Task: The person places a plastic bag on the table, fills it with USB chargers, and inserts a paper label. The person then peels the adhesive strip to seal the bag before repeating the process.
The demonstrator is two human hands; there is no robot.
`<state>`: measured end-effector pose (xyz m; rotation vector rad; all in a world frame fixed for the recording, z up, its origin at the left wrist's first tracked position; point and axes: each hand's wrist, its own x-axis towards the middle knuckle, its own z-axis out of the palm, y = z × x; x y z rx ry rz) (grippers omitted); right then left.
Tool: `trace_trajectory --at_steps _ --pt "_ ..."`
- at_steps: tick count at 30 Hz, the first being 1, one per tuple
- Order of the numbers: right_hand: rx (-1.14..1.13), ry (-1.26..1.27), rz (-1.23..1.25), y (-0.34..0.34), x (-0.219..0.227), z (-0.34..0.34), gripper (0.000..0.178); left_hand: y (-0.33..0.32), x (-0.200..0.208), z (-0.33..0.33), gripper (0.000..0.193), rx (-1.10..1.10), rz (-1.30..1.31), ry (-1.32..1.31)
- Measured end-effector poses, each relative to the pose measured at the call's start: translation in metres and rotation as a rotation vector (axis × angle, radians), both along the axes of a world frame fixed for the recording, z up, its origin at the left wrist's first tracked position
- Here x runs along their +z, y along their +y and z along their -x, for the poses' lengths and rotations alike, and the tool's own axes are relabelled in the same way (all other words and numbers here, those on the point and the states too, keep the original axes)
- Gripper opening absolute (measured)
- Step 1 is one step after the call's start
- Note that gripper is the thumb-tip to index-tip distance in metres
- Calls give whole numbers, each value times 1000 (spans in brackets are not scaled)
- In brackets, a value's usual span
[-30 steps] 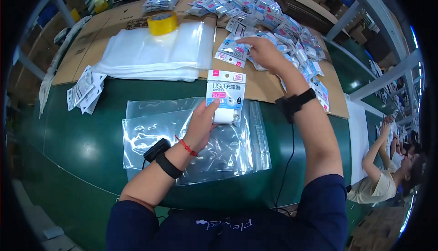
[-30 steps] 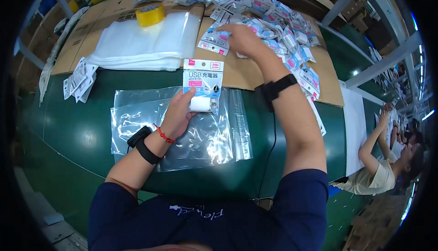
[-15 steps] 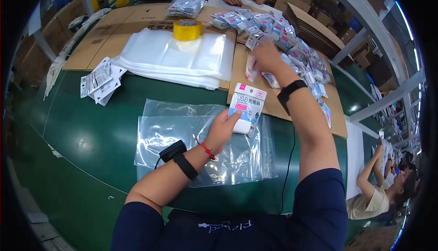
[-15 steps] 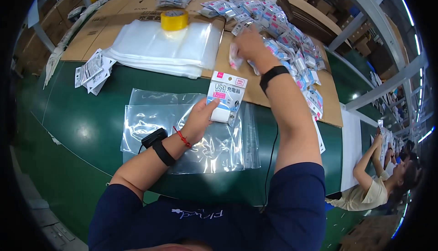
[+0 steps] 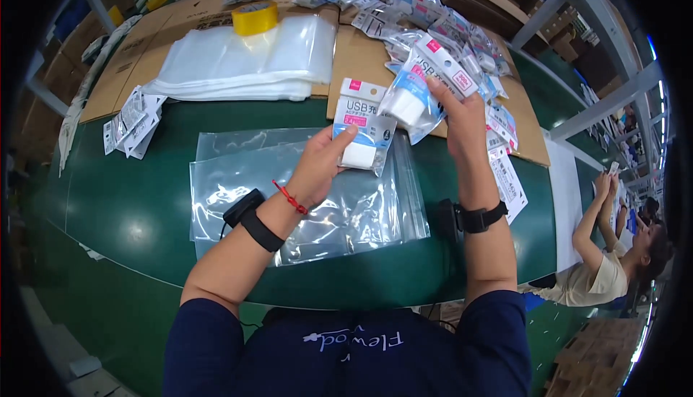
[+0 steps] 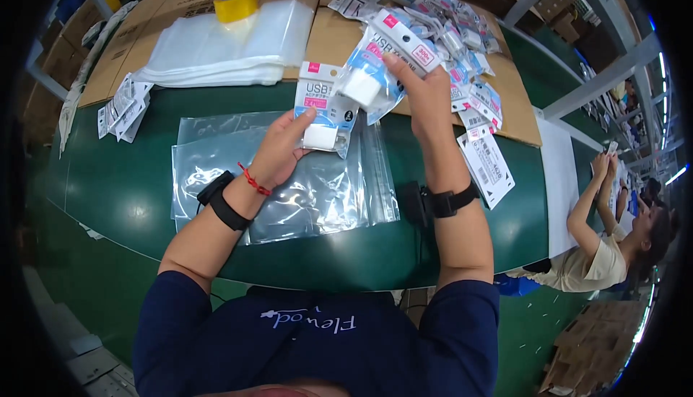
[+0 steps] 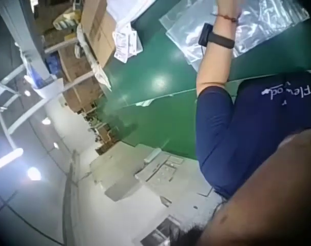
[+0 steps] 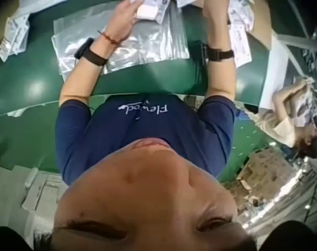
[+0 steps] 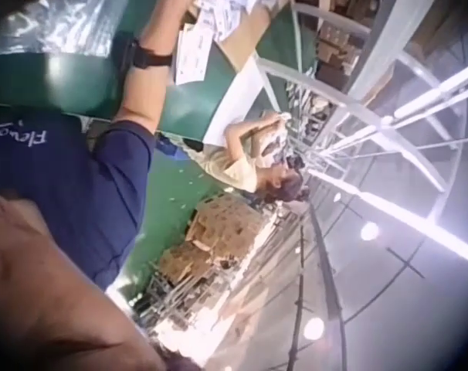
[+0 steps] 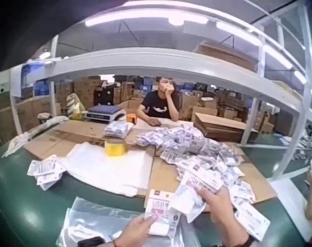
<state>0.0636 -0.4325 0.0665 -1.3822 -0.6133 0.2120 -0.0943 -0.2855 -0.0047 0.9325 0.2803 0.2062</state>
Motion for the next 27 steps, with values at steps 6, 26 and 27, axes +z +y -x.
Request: trace_trajectory --at_steps 6,26,27 --pt "41 101 -17 -9 -28 23 37 -8 4 5 34 -69 34 15" --pt "334 540 -224 -5 -44 32 52 -14 1 6 35 185 -255 -193" --pt "332 525 -192 -5 -42 32 53 -14 1 6 35 185 -254 -192"
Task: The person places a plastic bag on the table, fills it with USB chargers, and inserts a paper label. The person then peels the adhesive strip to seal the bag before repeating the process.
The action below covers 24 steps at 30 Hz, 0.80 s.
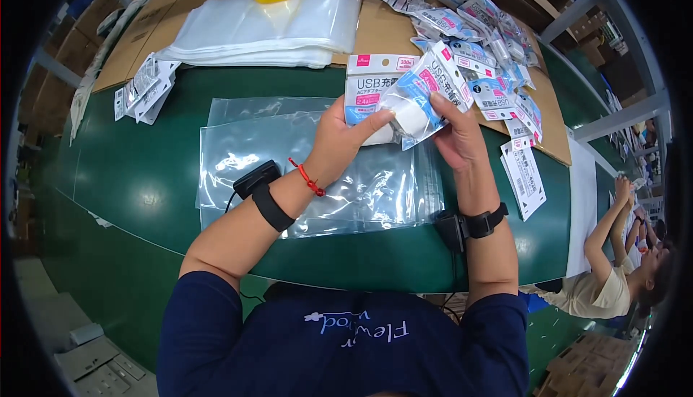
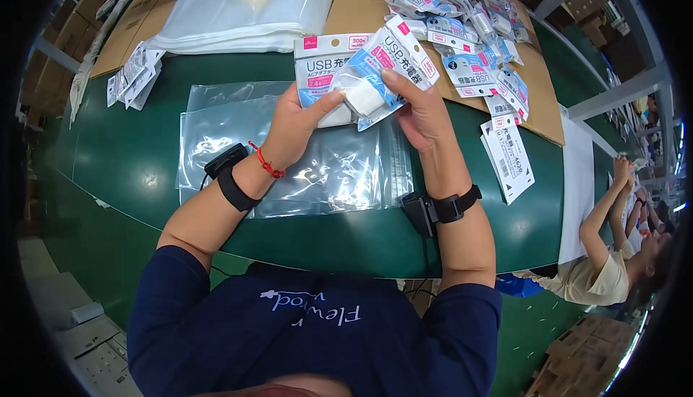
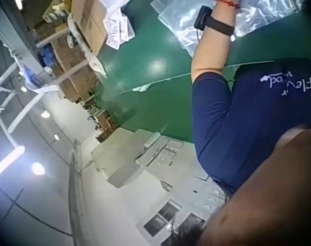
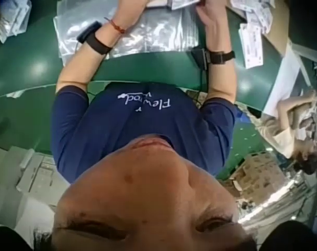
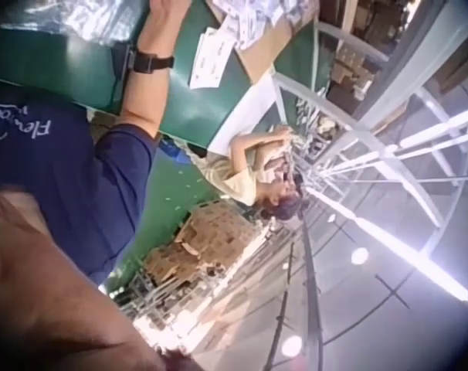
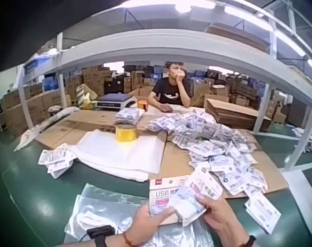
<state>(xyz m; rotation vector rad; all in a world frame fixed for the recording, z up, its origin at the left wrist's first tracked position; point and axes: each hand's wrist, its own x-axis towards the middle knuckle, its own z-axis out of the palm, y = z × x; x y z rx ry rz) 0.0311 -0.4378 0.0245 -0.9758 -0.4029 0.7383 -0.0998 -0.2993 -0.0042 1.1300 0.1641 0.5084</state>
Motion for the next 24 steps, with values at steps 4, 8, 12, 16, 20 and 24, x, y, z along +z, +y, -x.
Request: trace_trajectory --at_steps 4,8,12,16,20,24 --pt "-58 -21 26 4 5 6 49 0 1 0 36 9 13 11" --pt "-161 98 -29 9 9 15 42 0 1 0 35 -34 146 15" --pt "-209 147 -85 16 11 38 36 -7 2 4 35 -161 28 35" --pt "-180 122 -123 16 12 38 34 -6 8 6 33 -64 70 51" --pt "-157 119 -204 11 14 25 35 -1 10 7 32 -43 164 43" --pt "-118 44 -119 2 16 20 37 1 9 7 32 -58 191 30"
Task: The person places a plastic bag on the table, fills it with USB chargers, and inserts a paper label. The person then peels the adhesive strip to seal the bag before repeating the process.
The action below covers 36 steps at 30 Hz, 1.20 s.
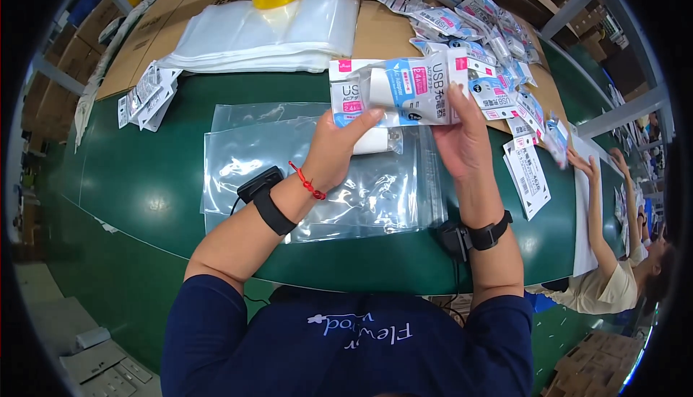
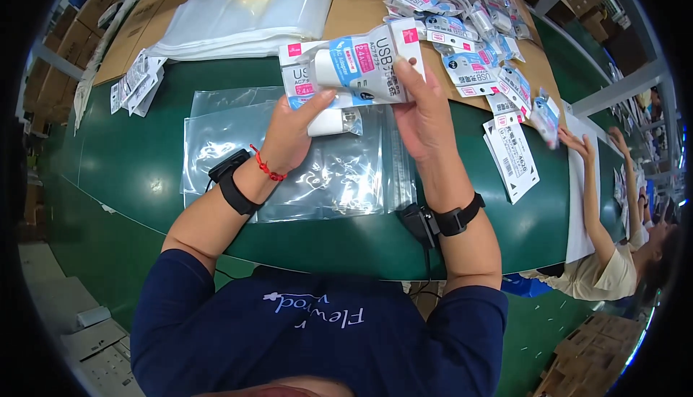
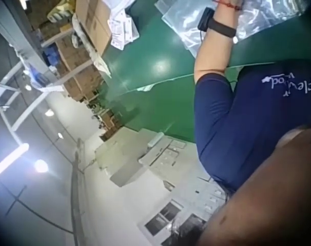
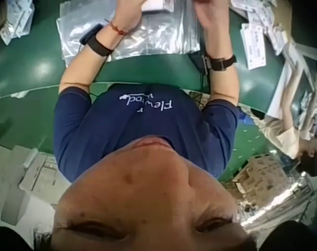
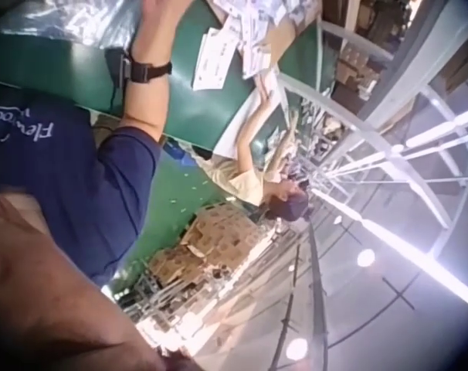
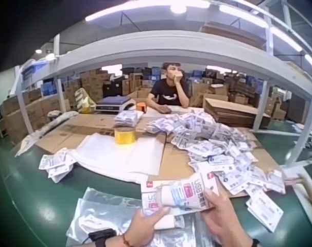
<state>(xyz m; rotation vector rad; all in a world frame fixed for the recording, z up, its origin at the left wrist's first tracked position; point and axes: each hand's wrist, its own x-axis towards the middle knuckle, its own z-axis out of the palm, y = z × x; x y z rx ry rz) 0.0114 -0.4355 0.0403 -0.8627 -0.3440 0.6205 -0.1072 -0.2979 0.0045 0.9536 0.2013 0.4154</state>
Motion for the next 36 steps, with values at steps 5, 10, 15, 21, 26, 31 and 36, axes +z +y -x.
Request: trace_trajectory --at_steps 5,10,15,21,26,31,36 --pt "104 -233 267 -7 7 -7 36 -1 -6 0 31 -6 -97 45" --pt "45 -480 369 -10 22 -1 33 1 -6 2 29 -26 -269 126" --pt "5 -467 508 -6 16 3 28 -3 -8 1 30 -7 -114 25" --pt "-214 -409 415 0 1 6 25 -7 -1 2 32 -72 -66 17" --pt "-251 -332 319 4 0 12 30 -6 0 4 34 -87 -94 -7" --pt "-37 -294 344 5 0 12 39 -3 6 1 35 2 120 41" --pt "-22 -378 359 9 -6 22 41 -6 3 2 32 15 42 16"
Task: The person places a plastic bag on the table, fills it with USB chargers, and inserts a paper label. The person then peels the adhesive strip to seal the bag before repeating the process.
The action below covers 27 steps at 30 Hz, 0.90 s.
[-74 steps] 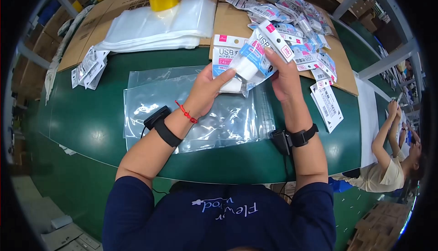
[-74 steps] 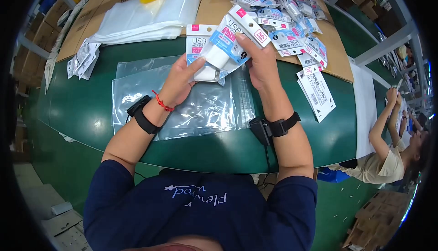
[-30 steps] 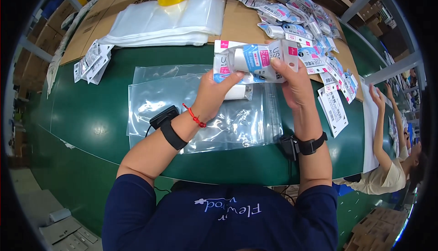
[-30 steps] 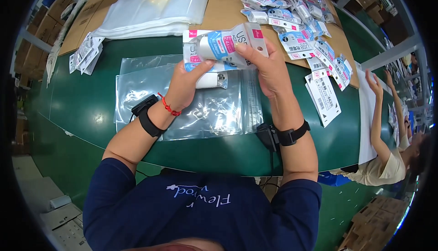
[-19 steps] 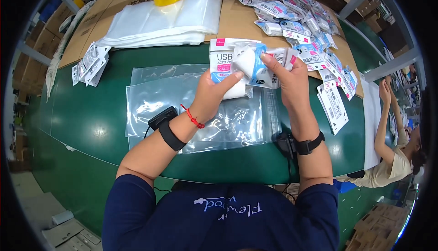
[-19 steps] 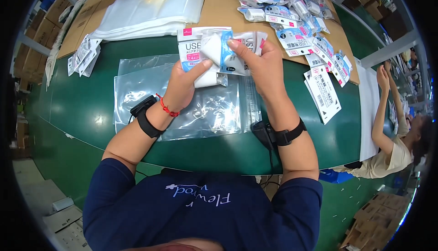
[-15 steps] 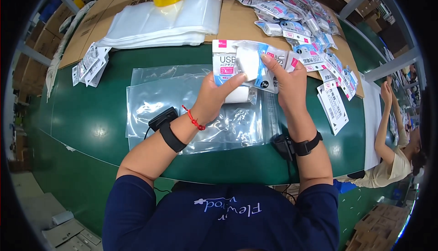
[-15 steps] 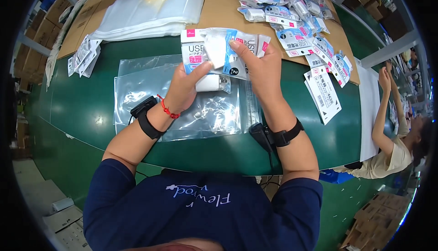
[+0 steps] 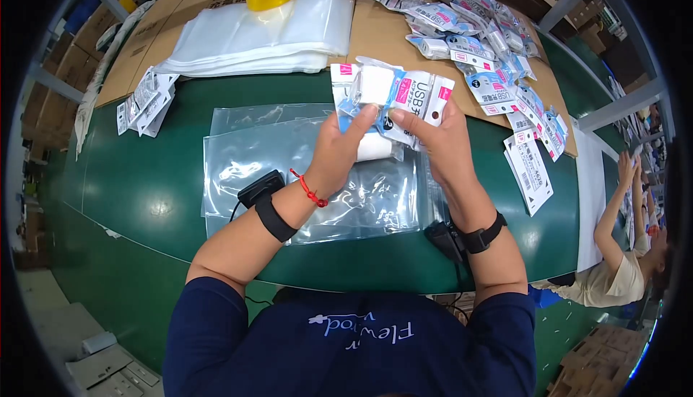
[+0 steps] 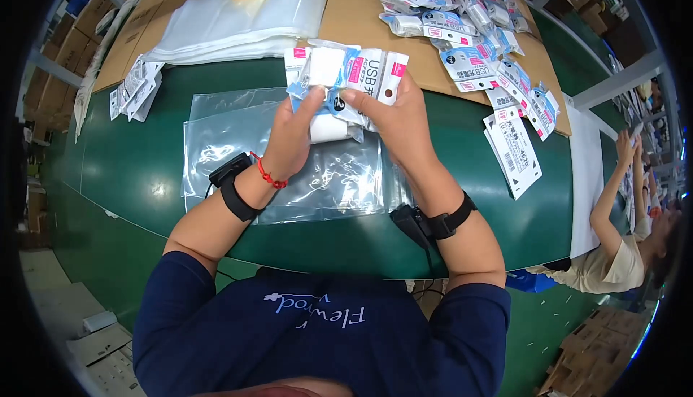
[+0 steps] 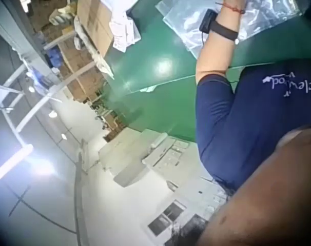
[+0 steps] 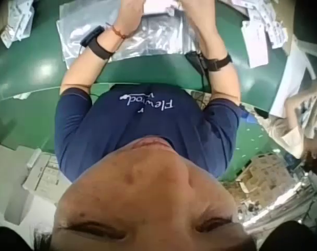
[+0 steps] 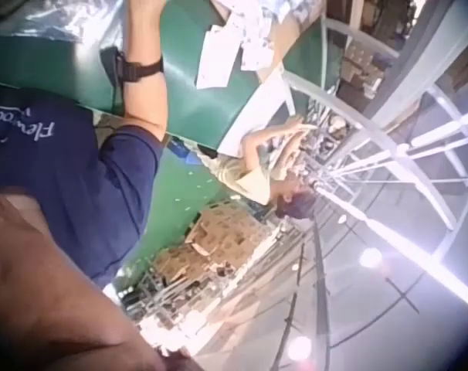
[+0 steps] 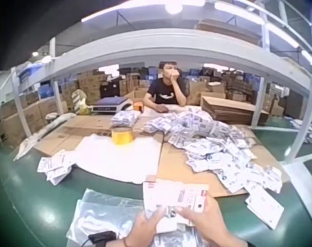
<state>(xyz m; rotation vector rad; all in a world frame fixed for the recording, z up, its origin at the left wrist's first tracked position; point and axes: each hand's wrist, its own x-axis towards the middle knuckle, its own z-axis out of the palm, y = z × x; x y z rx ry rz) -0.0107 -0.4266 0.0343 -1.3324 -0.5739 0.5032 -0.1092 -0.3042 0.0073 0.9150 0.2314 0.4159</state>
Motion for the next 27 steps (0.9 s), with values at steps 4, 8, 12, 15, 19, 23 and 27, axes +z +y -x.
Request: trace_trajectory --at_steps 4,8,12,15,19,23,27 --pt "-36 -57 43 1 -1 9 39 -2 2 3 31 -46 -206 3" --pt "30 75 -54 -1 2 -3 35 -1 2 2 29 16 -43 26" --pt "-9 120 -167 -3 0 -10 29 2 -2 -1 34 -38 -9 13" --pt "-116 -8 -231 -10 14 -26 25 2 -5 0 40 -231 -74 9" --pt "-57 -134 -212 -46 49 -47 22 3 -6 0 47 -303 74 91" --pt "114 -167 -21 -50 44 -49 25 1 -6 -3 55 -310 93 79" --pt "68 -353 295 -28 30 -35 32 2 4 3 46 -475 247 35"
